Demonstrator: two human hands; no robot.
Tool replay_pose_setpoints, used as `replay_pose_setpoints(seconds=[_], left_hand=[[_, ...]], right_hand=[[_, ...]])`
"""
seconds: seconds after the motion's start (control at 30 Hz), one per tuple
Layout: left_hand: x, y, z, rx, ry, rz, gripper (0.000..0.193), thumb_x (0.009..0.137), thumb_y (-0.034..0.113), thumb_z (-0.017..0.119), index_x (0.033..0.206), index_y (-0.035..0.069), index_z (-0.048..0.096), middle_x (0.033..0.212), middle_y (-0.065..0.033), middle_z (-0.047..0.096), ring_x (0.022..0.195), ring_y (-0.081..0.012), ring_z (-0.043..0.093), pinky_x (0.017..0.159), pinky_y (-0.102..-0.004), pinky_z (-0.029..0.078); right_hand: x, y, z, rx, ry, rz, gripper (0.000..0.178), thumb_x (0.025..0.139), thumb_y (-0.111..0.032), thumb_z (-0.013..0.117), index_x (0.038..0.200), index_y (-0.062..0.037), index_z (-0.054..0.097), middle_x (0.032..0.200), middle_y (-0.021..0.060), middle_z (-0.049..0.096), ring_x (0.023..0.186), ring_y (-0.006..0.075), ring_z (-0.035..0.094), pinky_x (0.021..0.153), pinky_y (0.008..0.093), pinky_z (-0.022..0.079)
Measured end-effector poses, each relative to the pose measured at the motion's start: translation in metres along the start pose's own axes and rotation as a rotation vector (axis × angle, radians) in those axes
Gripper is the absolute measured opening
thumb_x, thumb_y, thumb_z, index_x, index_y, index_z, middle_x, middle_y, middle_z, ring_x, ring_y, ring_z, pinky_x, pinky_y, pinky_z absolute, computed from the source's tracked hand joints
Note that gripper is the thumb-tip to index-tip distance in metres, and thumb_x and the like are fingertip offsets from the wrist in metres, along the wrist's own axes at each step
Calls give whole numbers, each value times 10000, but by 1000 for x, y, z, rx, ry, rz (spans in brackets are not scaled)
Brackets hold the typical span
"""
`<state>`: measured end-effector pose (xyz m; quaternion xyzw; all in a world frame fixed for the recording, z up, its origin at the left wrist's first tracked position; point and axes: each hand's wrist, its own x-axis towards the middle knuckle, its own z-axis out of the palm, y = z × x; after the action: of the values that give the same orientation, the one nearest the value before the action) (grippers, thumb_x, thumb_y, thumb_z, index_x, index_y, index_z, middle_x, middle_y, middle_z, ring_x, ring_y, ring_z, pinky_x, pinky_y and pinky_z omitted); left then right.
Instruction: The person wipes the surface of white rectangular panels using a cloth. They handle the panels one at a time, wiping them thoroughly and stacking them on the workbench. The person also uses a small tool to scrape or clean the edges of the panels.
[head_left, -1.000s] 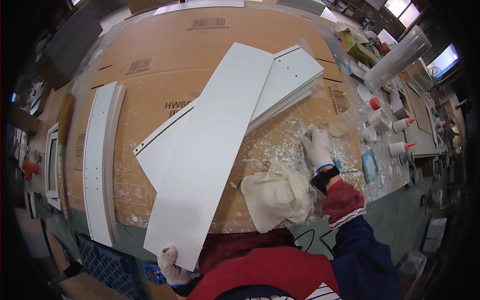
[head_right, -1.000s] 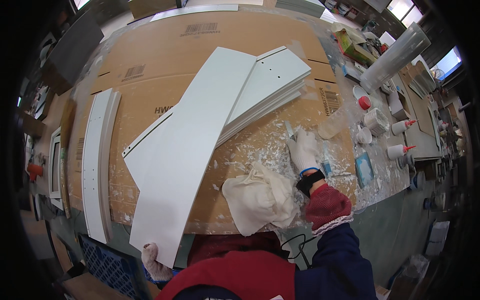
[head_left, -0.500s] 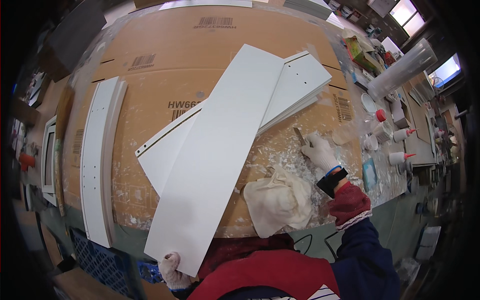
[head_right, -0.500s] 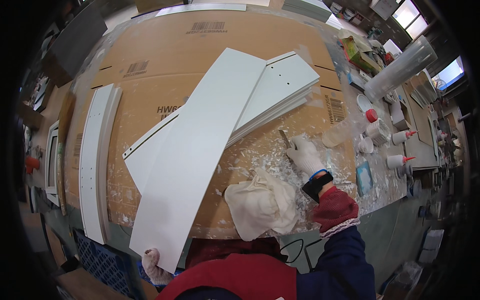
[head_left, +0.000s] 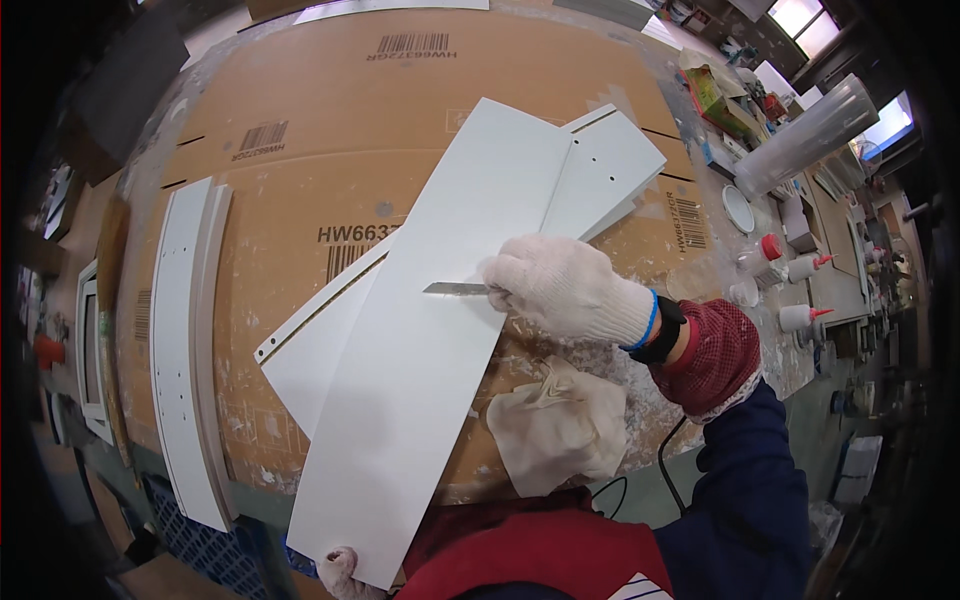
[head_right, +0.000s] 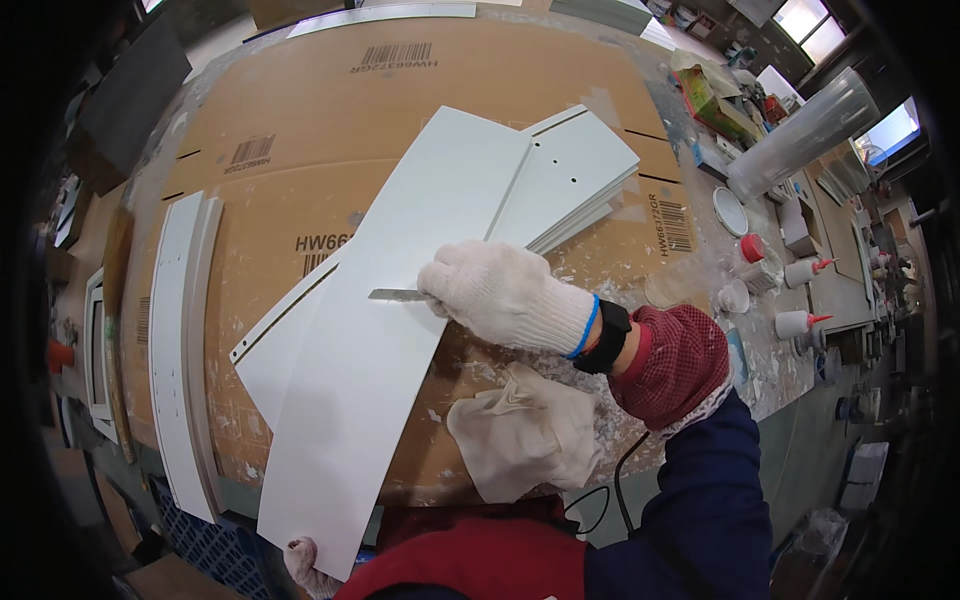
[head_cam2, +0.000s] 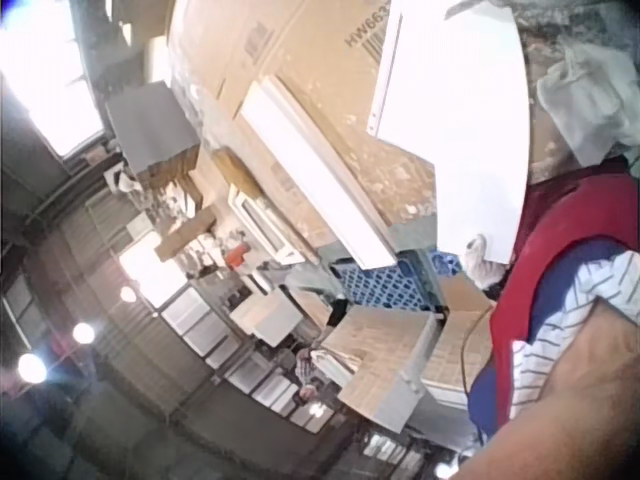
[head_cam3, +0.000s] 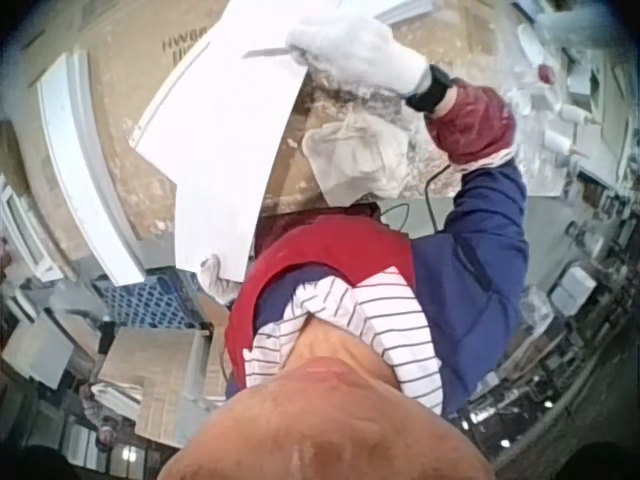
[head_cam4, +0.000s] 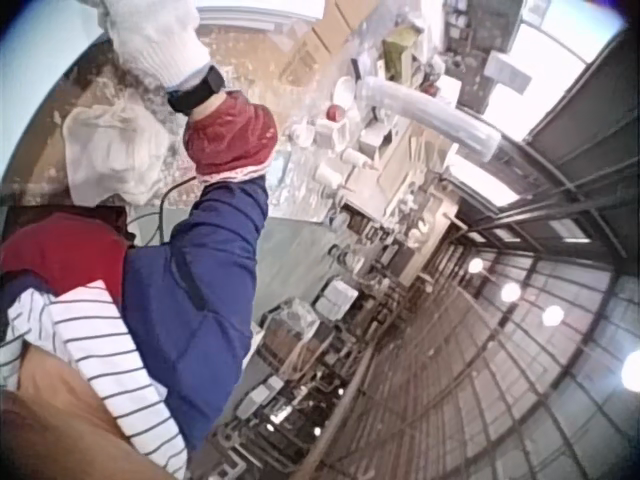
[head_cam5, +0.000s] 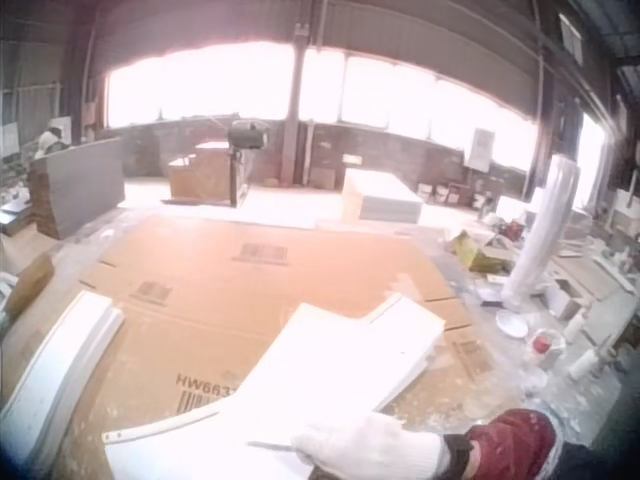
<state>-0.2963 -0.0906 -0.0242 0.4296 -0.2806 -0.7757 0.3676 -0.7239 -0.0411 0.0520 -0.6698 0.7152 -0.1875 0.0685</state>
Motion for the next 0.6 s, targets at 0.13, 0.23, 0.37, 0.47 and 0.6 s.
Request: replay_pose_setpoints(seconds=[0.13, 0.23, 0.37, 0.47, 0.6], left_hand=[[-10, 0, -23, -89, 79, -129, 590, 811, 159, 664, 1325, -21, 439, 1222, -221, 563, 1085, -377, 580, 862, -461, 527], [-2, 2, -36, -45, 101, -148, 584, 811, 156, 655, 1324, -21, 439, 1219, -223, 565, 1074, -377, 586, 858, -459, 529], [0, 4, -47, -17, 113, -162, 576, 812, 151, 642, 1323, -20, 439, 1216, -224, 568, 1060, -376, 595, 851, -457, 532], [5, 2, -52, -16, 92, -175, 570, 813, 147, 633, 1322, -20, 440, 1213, -226, 570, 1049, -376, 601, 847, -455, 535], [-1, 0, -55, -5, 103, -169, 563, 813, 142, 621, 1321, -20, 440, 1210, -227, 573, 1035, -376, 609, 841, -453, 538]], right_hand=[[17, 43, -11, -41, 107, 109, 106, 823, -98, 611, 923, -75, 583, 788, 94, 603, 741, 277, 625, 641, 373, 501], [20, 92, -35, -102, 137, 364, 122, 881, -136, 555, 934, -26, 566, 824, 190, 608, 781, 362, 615, 674, 420, 505], [24, 163, -47, -396, 261, 458, 185, 895, -179, 562, 987, -20, 583, 901, 210, 631, 859, 384, 618, 737, 439, 498], [21, 189, -55, -489, 413, 624, 214, 899, -198, 560, 1015, -20, 589, 936, 216, 636, 899, 394, 613, 772, 447, 489], [28, 121, -53, -54, 328, 488, 176, 894, -161, 576, 990, -13, 589, 893, 185, 645, 816, 305, 644, 717, 383, 508]])
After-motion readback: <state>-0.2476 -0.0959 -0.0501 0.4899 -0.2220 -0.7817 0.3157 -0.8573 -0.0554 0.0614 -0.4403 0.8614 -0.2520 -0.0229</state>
